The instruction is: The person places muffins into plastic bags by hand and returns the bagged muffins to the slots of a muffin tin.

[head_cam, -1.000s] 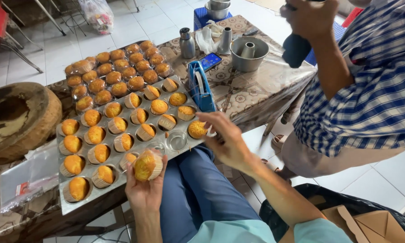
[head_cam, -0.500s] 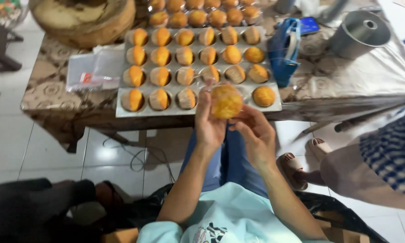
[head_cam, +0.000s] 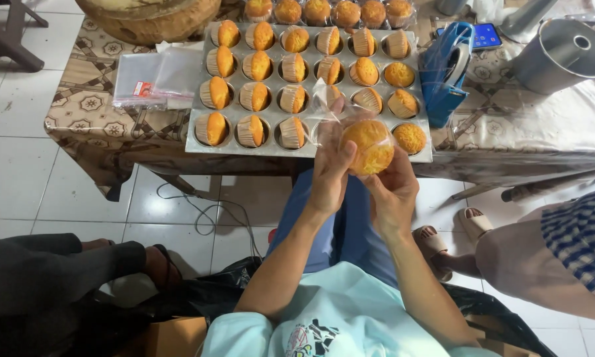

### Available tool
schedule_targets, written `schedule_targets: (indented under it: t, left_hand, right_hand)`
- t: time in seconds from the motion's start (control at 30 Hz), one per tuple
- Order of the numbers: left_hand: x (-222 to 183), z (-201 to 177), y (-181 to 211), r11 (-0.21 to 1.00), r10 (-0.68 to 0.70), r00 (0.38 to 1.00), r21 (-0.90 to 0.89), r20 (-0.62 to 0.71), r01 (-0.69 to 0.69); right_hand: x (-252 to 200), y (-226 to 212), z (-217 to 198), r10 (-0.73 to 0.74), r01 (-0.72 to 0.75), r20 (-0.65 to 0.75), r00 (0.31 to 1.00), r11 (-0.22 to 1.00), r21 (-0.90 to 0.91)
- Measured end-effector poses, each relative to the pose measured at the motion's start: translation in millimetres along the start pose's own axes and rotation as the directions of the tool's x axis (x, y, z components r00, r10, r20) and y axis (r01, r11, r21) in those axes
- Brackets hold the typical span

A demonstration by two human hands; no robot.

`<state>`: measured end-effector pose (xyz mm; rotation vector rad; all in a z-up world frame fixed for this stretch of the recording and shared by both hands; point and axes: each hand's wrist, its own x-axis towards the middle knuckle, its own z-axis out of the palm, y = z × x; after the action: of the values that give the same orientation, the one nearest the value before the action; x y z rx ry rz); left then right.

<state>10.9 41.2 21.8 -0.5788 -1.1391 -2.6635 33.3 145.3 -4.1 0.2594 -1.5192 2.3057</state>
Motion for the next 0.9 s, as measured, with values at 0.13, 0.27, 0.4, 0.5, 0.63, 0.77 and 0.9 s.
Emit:
schedule_targets:
  t: [0.13,0.27,0.4,0.5,0.63,0.77,0.9]
  left_hand:
    - [-3.2,-3.0,-7.0,0.999,-0.041,0.999,-0.006,-0.008,0.041]
    - [2.0,13.0,-9.8,0.996,-0.044,0.991,0.071,-0.124,0.053]
    - [1.9,7.3,22.4,0.873,0.190,0.961,0.482,-0.199,-0.072]
    - [1.4,1.8,19.0,0.671,0.395,0.915,0.655,0.079,-0.346]
    - [7.6,1.4,20.4,0.524,0.473,0.865,0.736,0.166,-0.428]
    - [12.0,2.6,29.0,0.317,0.534,0.805,0.823,0.257,-0.472]
    - [8.5,5.5,27.7,0.119,0.586,0.761,0.899,0.279,-0.422]
  right_hand:
    - [9.6,2.4,-1.4,-0.011,0.007,0.032,0.999,0.991,0.134]
    - [12.9,16.8,-13.6,-0.008,0.000,0.032,0.999,0.965,0.261]
    - [15.8,14.3,-10.0,-0.033,0.033,-0.006,0.999,0.961,0.273]
    - [16.3,23.3,-14.5,-0.041,0.032,0.027,0.999,0.958,0.284]
    - [13.8,29.3,-13.7,-0.052,0.035,0.062,0.997,0.969,0.246]
    - [11.4,37.8,-21.2,-0.029,0.017,0.059,0.998,0.981,0.194]
    - [14.0,37.3,-11.3,-0.046,0.030,0.069,0.997,0.976,0.216]
